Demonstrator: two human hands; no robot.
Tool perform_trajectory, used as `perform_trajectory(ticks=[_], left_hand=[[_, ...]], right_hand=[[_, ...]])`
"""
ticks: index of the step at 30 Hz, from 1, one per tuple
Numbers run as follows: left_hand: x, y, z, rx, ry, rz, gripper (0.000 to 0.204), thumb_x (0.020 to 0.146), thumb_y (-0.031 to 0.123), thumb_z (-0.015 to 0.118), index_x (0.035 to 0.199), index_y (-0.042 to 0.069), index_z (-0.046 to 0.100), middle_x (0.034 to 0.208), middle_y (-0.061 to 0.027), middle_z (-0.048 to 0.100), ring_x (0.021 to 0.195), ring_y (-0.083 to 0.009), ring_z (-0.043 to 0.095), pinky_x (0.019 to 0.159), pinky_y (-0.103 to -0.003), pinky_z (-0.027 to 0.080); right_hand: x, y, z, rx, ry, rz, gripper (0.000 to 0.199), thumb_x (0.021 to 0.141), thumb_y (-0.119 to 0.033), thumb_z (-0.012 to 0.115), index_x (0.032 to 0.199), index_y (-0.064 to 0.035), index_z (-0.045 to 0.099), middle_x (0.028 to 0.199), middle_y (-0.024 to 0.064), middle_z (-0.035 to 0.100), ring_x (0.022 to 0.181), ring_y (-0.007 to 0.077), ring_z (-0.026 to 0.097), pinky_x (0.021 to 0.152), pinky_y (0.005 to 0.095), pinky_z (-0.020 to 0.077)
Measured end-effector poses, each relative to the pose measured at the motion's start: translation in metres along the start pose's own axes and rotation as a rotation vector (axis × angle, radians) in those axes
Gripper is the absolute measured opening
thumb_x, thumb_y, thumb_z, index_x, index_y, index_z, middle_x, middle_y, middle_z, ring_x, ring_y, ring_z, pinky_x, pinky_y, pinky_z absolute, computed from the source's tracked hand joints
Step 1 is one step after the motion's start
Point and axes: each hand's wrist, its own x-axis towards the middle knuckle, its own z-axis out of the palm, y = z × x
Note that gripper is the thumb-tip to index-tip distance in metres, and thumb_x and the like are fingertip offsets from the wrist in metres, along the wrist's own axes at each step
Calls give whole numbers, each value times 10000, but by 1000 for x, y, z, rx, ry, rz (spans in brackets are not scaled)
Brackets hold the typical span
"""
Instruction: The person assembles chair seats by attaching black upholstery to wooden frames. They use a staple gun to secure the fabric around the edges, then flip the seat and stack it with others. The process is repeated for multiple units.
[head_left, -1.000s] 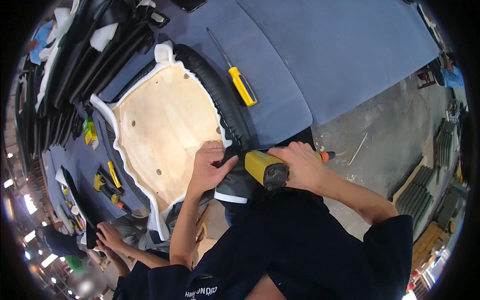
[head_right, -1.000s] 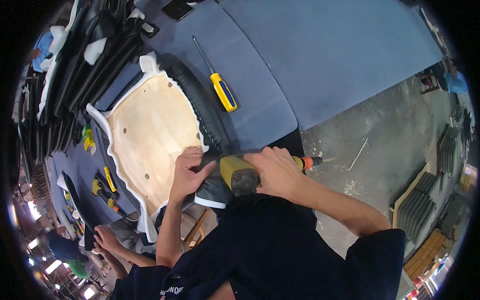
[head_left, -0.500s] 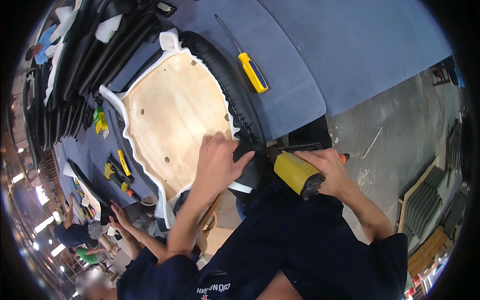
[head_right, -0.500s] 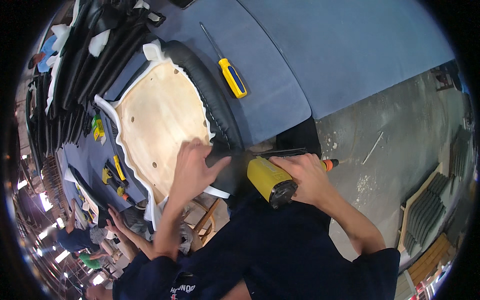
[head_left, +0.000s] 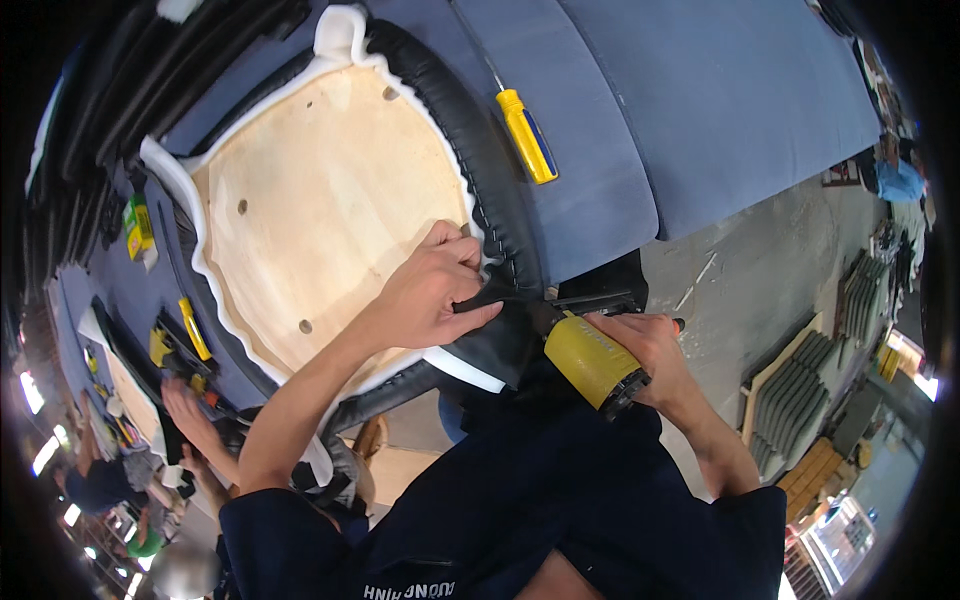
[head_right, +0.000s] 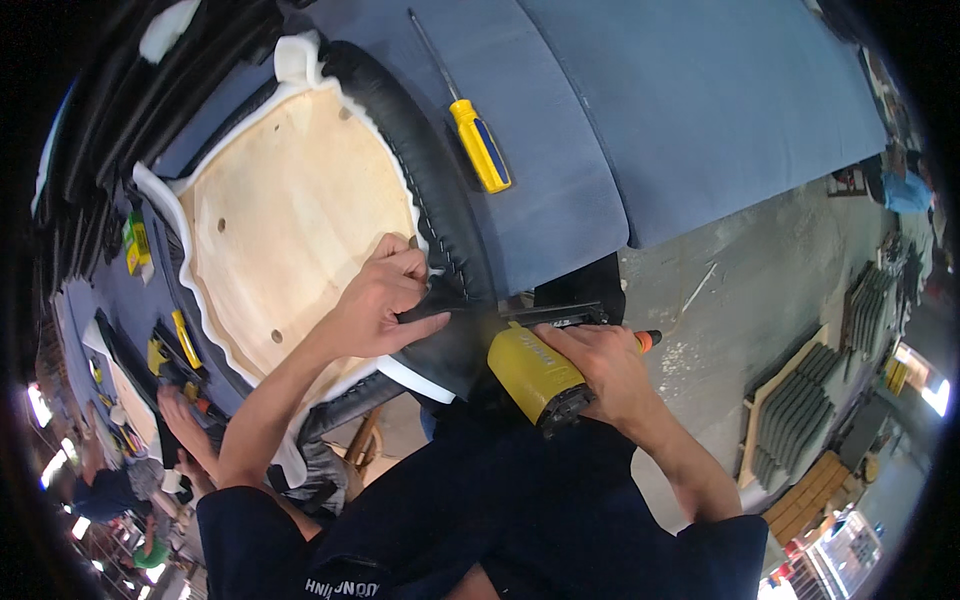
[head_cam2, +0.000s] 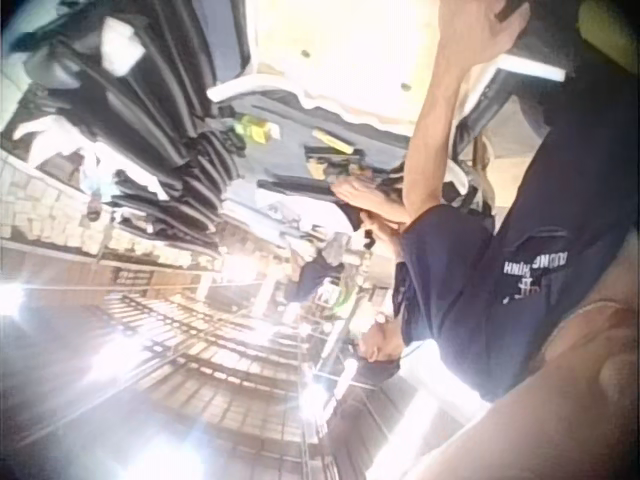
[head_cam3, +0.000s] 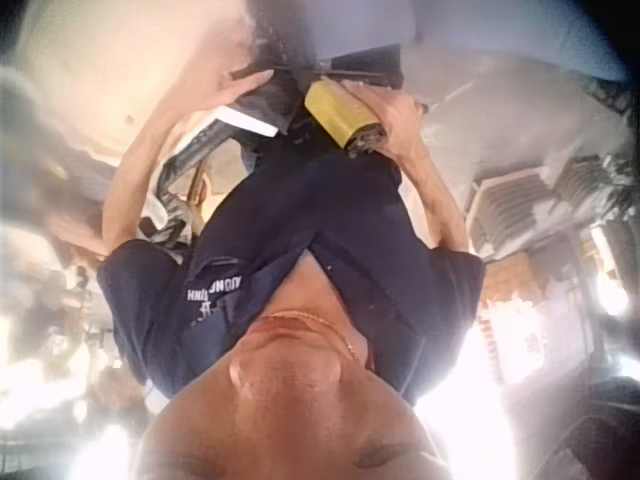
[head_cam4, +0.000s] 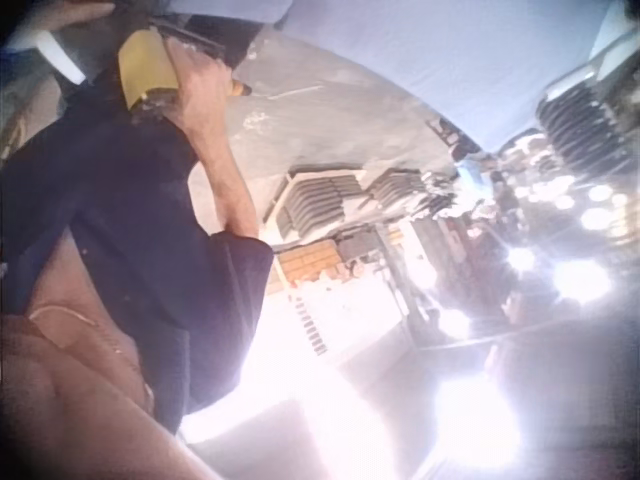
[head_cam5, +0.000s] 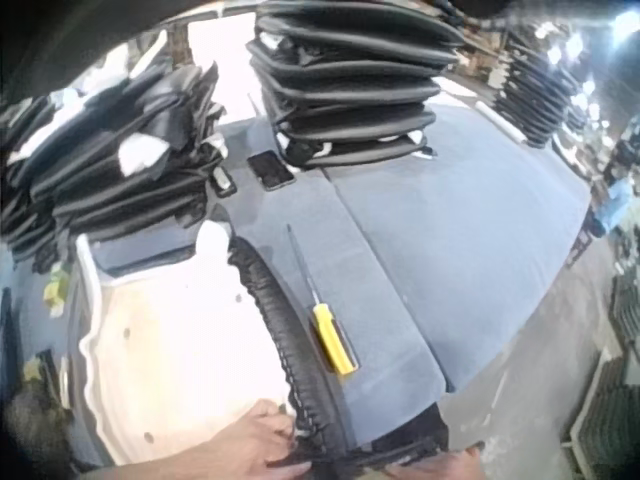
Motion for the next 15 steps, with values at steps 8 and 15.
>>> perform_trajectory(ticks=[8, 15], left_hand=[[1, 5, 3, -40, 5, -52, 402, 725, 123, 852, 567, 47, 490, 654, -86, 468, 711, -265, 483, 783, -392, 357], [8, 18, 1, 75, 86, -138, 310, 750, 155, 862, 631, 38, 599, 687, -64, 487, 748, -243, 483, 781, -381, 357]], right_hand=[[20, -10, -13, -34, -160, 128, 627, 654, -253, 838, 1220, -43, 669, 919, 186, 720, 834, 397, 704, 748, 491, 543], [15, -1, 4, -166, 72, 53, 542, 705, -292, 876, 1174, -80, 705, 831, 181, 698, 858, 403, 675, 786, 509, 531]])
